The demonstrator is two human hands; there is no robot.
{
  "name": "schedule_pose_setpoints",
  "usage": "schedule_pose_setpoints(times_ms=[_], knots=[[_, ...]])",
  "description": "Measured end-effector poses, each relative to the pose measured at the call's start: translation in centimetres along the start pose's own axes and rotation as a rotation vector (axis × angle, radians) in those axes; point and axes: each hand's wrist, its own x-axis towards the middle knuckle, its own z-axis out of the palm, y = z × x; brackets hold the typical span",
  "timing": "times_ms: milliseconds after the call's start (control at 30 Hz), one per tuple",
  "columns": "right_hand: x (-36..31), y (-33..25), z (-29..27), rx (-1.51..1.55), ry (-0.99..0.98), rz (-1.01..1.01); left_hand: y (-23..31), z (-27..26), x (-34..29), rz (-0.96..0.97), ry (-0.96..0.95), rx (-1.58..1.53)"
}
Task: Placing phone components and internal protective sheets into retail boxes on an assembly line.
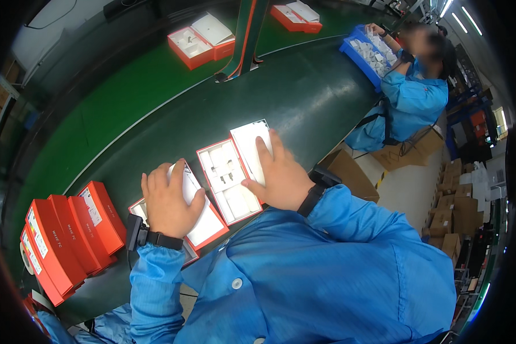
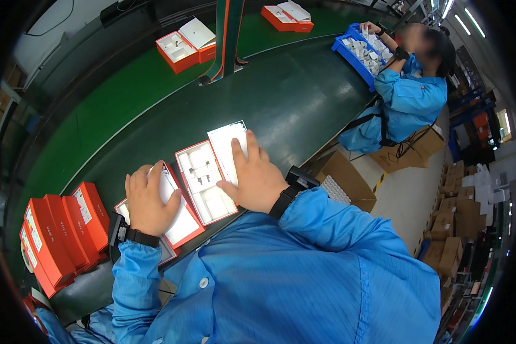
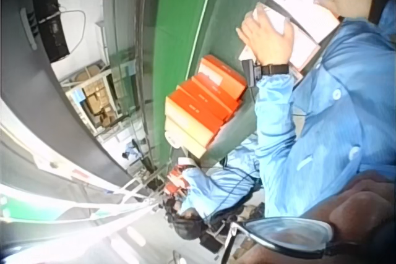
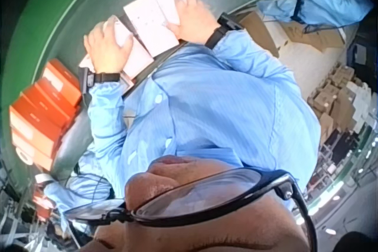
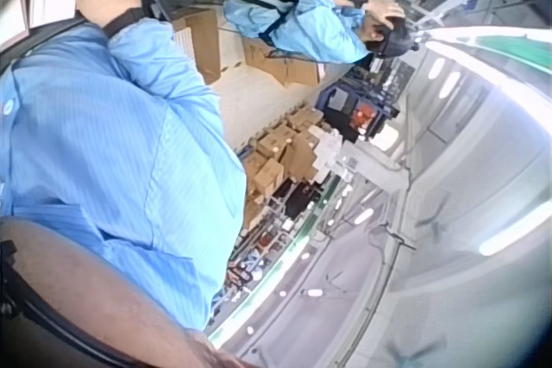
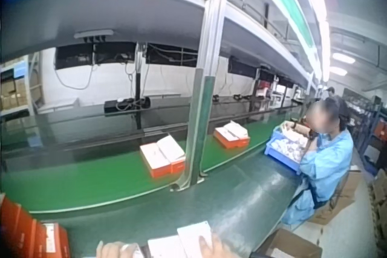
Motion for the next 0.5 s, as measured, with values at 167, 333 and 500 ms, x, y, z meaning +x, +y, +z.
schedule_pose_setpoints(times_ms=[167,333,500], knots=[[0.23,-0.55,-0.09,0.013,-0.035,0.026,-0.33,-0.03,-0.37,-0.015,0.064,-0.063],[-0.07,-0.59,0.24,0.023,-0.020,0.016,-0.60,-0.18,-0.91,-0.057,0.066,-0.058],[-0.34,-0.38,0.06,0.033,0.003,0.005,-0.53,0.00,-0.93,-0.059,0.067,-0.066]])
